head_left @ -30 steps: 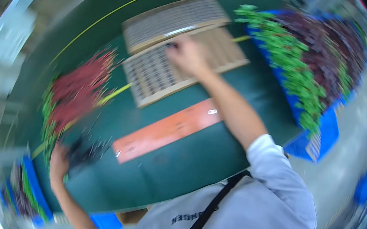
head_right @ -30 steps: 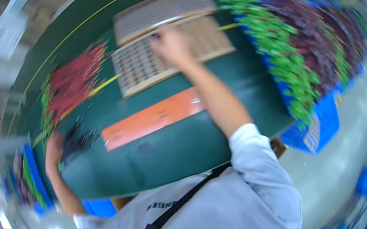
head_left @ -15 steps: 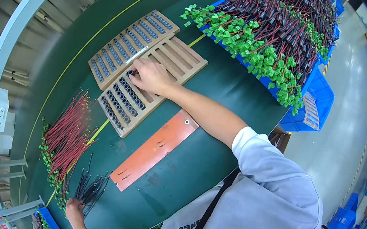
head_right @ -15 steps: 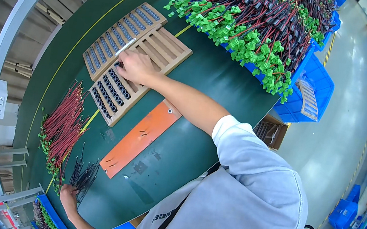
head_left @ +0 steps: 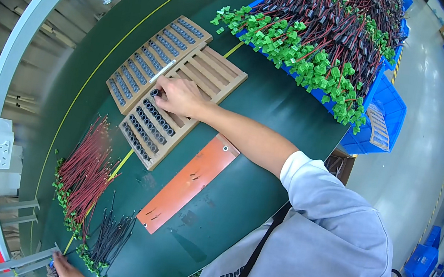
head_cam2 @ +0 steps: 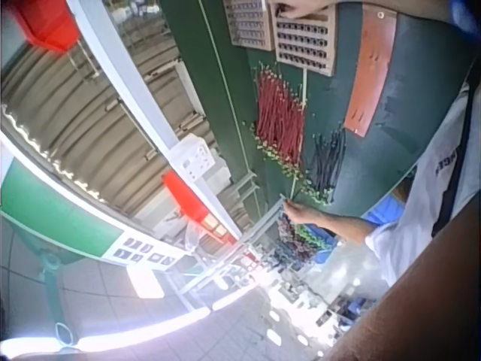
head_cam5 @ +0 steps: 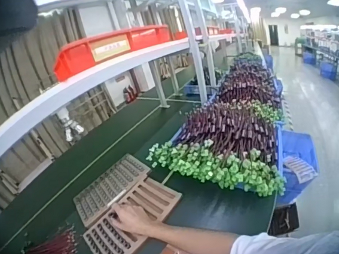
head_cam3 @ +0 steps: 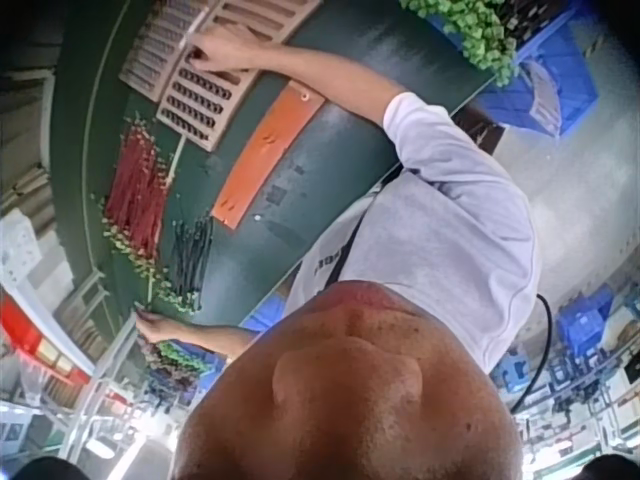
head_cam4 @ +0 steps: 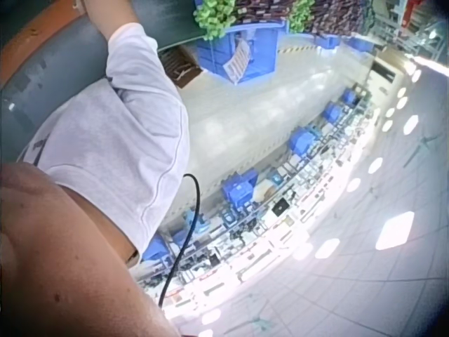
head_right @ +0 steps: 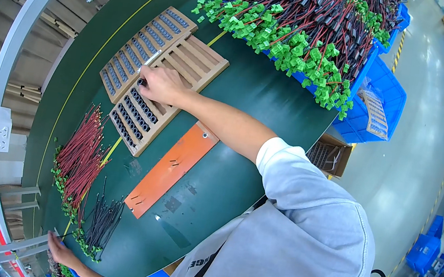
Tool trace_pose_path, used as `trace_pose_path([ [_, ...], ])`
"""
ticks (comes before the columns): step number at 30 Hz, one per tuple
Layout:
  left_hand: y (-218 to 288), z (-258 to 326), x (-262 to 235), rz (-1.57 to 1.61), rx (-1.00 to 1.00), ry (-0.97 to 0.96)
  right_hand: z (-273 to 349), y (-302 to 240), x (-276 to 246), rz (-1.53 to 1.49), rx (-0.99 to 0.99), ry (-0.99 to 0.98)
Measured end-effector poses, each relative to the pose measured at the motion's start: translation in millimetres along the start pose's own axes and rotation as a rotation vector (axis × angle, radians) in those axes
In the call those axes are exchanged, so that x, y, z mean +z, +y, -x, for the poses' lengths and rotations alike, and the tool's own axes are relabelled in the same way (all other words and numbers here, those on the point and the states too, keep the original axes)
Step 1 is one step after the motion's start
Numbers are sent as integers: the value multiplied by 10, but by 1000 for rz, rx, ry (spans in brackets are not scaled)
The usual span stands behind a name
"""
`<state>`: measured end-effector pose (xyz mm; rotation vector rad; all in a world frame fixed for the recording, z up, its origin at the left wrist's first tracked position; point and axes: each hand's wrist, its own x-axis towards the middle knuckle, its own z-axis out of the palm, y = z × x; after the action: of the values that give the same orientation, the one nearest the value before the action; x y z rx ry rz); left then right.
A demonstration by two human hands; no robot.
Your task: The person assembles wire harnesses by hand at a workbench. They pick up red and black wires, attach green plastic connectors to the ends, and use a crimping tool to secure the connections. The finished harnesses are placed into a blue bin.
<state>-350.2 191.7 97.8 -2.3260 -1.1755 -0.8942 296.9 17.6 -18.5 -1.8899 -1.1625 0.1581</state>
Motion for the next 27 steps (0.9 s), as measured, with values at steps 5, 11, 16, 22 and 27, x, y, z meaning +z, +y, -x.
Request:
trace_pose_path([
  [5, 823, -554, -157, -125, 277, 130, 6, 113, 51, -146, -89, 154],
  [11, 2415, -507, 337, 595, -84, -267, 111, 28, 59, -735, -14, 148],
  [16, 3559, -356, 508, 978, -73, -723, 841, -657, -258, -1454, 95, -149],
  [22, 3948, -206, 608, 1257, -151, -1064, 1252, -742, -400, -1399, 120, -82],
  [27, 4114, -184, 693, 1358, -3, -1029, 1377, -695, -174, -1306, 95, -60],
])
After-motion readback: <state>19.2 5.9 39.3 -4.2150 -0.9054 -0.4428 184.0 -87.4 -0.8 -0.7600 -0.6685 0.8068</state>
